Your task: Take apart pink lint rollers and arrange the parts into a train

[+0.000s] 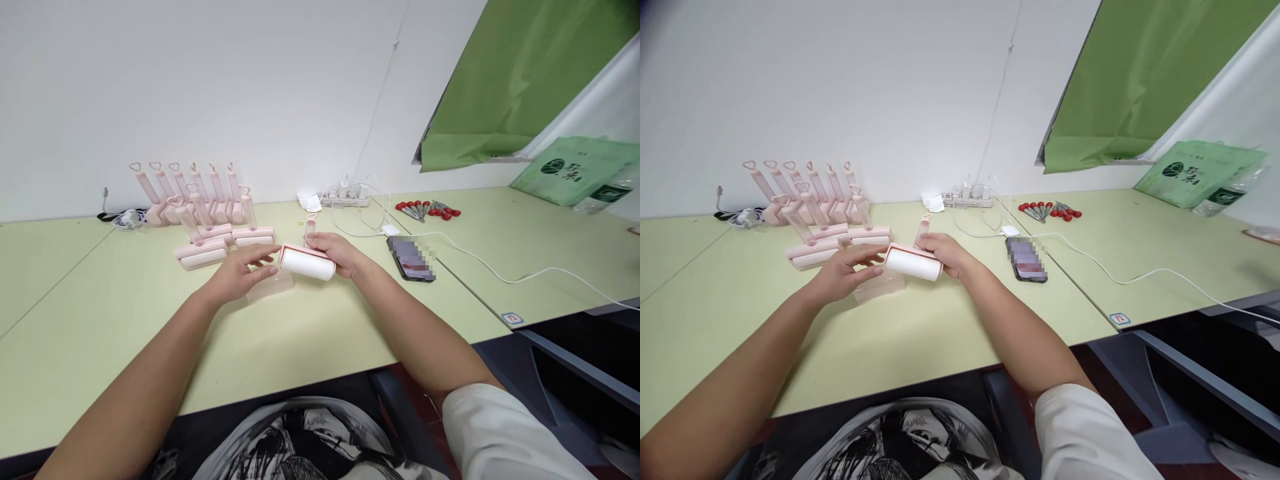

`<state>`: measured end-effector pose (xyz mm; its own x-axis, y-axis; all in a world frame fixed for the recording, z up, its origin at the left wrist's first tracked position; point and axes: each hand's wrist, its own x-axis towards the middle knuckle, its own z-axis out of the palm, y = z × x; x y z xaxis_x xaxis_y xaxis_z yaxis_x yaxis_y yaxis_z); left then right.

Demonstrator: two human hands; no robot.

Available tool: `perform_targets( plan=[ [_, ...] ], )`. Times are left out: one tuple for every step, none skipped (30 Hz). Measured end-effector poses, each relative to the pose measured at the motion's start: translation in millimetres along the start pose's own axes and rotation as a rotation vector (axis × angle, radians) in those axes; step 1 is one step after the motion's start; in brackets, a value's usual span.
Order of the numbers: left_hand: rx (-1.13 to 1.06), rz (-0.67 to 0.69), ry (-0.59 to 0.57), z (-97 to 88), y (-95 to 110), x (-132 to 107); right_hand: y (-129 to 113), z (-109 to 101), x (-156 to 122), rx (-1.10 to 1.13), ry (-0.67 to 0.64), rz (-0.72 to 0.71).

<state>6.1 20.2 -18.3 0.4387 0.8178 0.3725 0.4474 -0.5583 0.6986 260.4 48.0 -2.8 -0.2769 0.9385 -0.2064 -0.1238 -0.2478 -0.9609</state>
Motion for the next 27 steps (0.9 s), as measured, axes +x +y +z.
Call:
perform_targets(
  plan=[
    [0.012,-0.010,0.024,0.9,-1.5,0.3,1.2,1.7,0.7,0.007,0.006,-0.004],
    [0.012,-0.025,0.051,2.7,-2.2,0.7,2.7,3.6,1.5,0.017,0.012,-0.015],
    [-0.004,-0.047,0.076,5.3,-2.0,1.1,4.3,5.8,2.4,0.035,0.022,-0.033],
    [-0.043,-0.073,0.099,8.5,-1.0,1.6,6.1,8.1,3.1,0.057,0.037,-0.052],
    [-0.107,-0.099,0.119,12.3,1.0,2.1,8.0,10.5,3.8,0.081,0.052,-0.067],
    [-0.191,-0.123,0.139,16.3,3.6,2.8,9.9,12.9,4.1,0.101,0.067,-0.077],
    [-0.283,-0.146,0.160,20.3,6.9,3.5,11.7,15.3,4.0,0.119,0.080,-0.082],
    [-0.371,-0.171,0.178,23.8,10.6,4.4,13.2,17.6,3.5,0.133,0.092,-0.085],
    [-0.444,-0.200,0.196,26.7,14.6,5.3,14.5,19.8,2.6,0.144,0.097,-0.089],
    [-0.498,-0.233,0.212,28.8,18.4,6.1,15.5,22.0,1.3,0.149,0.097,-0.094],
    [-0.535,-0.270,0.228,30.2,22.0,6.9,16.1,24.1,-0.3,0.150,0.092,-0.099],
    [-0.564,-0.305,0.247,30.7,25.1,7.5,16.4,26.1,-1.9,0.145,0.080,-0.102],
    [-0.594,-0.335,0.270,30.6,27.4,8.1,16.3,27.9,-3.6,0.138,0.064,-0.100],
    [-0.625,-0.358,0.297,30.0,29.1,8.5,15.9,29.5,-5.2,0.131,0.051,-0.092],
    [-0.658,-0.374,0.328,29.1,30.0,8.9,15.4,30.7,-6.6,0.128,0.038,-0.082],
    [-0.686,-0.386,0.363,27.9,30.2,9.3,14.9,31.6,-7.7,0.128,0.027,-0.071],
    [-0.710,-0.394,0.401,26.7,29.9,9.7,14.4,32.1,-8.7,0.131,0.013,-0.065],
    [-0.729,-0.399,0.437,25.4,29.3,10.1,14.1,32.3,-9.5,0.133,-0.004,-0.065],
    [-0.746,-0.403,0.467,24.2,28.5,10.5,13.9,32.2,-10.1,0.131,-0.027,-0.077],
    [-0.764,-0.407,0.487,23.0,27.8,10.8,14.0,31.8,-10.6,0.122,-0.056,-0.097],
    [-0.784,-0.412,0.497,22.1,27.1,11.2,14.2,31.3,-11.0,0.105,-0.084,-0.124],
    [-0.806,-0.417,0.498,21.3,26.7,11.4,14.6,30.9,-11.4,0.082,-0.109,-0.155],
    [-0.829,-0.423,0.494,20.7,26.4,11.6,15.0,30.5,-11.8,0.053,-0.130,-0.187],
    [-0.850,-0.427,0.490,20.4,26.2,11.8,15.4,30.3,-12.0,0.020,-0.146,-0.219],
    [-0.867,-0.428,0.487,20.4,26.1,11.8,15.8,30.3,-12.2,-0.014,-0.155,-0.248],
    [-0.878,-0.429,0.486,20.6,25.9,11.8,16.2,30.4,-12.3,-0.045,-0.160,-0.274],
    [-0.881,-0.428,0.489,21.1,25.8,11.7,16.8,30.6,-12.2,-0.072,-0.160,-0.298]
  ],
)
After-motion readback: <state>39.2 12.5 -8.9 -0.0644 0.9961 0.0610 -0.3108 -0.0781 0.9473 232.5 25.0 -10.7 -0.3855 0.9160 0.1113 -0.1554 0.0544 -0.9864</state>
